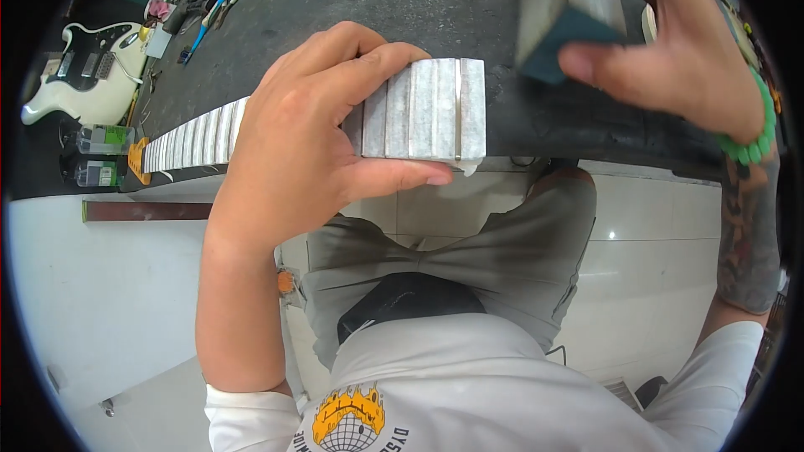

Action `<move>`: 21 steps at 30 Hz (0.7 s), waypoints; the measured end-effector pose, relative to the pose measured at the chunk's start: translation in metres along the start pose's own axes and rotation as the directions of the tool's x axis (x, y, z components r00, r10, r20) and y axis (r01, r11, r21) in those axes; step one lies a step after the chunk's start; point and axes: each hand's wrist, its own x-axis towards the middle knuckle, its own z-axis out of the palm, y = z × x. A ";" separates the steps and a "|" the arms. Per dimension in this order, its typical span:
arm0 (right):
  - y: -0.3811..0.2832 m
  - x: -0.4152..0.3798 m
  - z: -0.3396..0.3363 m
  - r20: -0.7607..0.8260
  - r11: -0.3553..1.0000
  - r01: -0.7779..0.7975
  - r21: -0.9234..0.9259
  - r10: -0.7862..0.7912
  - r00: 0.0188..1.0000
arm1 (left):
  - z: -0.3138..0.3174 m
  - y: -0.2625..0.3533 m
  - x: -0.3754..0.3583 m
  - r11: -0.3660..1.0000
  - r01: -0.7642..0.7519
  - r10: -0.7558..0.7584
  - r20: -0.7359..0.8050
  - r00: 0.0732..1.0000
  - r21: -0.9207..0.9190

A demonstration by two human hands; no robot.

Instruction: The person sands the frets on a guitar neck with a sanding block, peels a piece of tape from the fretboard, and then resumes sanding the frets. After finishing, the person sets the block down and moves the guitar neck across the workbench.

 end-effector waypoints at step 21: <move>-0.022 0.012 0.031 -0.080 0.986 0.042 -0.164 -0.056 0.995 | 0.004 -0.002 0.000 0.999 -0.040 0.039 -0.086 0.996 -0.010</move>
